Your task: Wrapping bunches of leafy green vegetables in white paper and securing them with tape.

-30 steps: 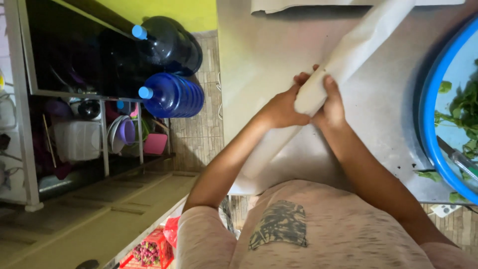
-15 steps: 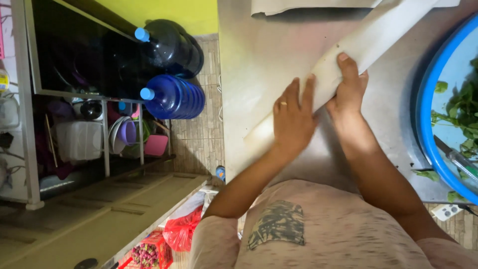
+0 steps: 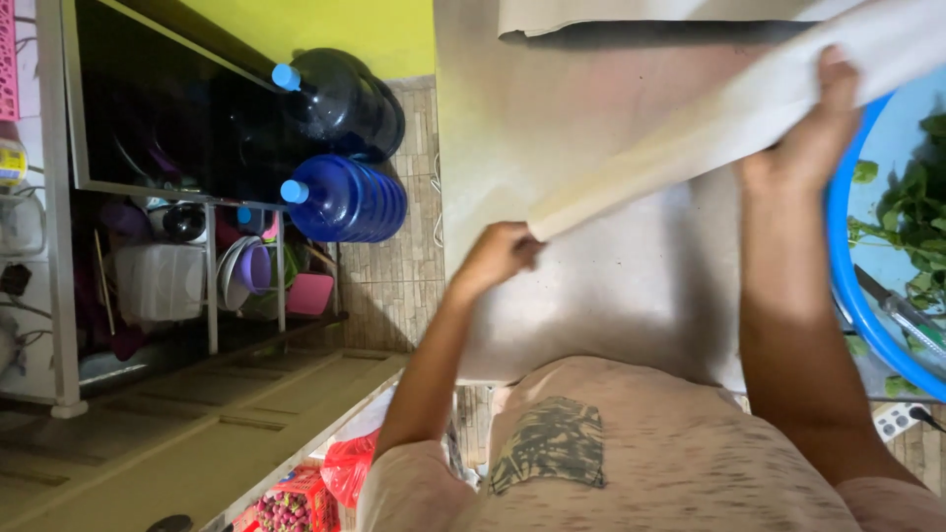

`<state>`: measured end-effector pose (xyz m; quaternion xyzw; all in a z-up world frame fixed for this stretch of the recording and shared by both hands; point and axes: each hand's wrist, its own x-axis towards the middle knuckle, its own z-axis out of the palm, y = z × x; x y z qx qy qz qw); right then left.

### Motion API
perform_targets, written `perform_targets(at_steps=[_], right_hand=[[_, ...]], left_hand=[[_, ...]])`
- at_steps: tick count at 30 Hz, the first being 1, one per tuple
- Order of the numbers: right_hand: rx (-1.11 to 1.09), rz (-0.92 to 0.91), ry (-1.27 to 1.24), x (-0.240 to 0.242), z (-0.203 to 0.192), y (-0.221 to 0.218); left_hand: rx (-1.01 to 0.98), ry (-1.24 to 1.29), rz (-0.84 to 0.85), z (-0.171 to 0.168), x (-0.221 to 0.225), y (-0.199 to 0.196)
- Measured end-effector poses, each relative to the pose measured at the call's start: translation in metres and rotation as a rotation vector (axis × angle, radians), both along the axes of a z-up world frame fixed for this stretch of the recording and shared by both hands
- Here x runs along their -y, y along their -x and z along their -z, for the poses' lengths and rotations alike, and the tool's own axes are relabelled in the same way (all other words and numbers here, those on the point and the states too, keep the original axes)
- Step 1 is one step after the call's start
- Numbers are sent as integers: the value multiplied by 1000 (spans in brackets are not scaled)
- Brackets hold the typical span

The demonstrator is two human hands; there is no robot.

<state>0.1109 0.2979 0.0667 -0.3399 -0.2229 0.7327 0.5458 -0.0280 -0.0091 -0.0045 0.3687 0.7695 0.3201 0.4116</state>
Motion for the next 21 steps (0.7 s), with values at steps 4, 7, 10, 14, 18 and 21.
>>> perform_targets(at_steps=[4, 7, 10, 14, 18, 21], right_hand=[[-9, 82, 56, -17, -8, -10], [27, 107, 14, -1, -8, -6], [24, 18, -50, 21, 1, 0], [90, -58, 41, 56, -5, 11], [120, -88, 14, 75, -1, 9], [114, -127, 102, 76, 32, 6]], left_hand=[[-172, 130, -338, -6, 37, 35], [-579, -110, -445, -55, 25, 33], [-397, -356, -269, -108, -17, 0], [-212, -306, 136, -115, -82, -33], [-302, -138, 127, -130, -112, -61], [-670, 38, 102, -120, -118, -87]])
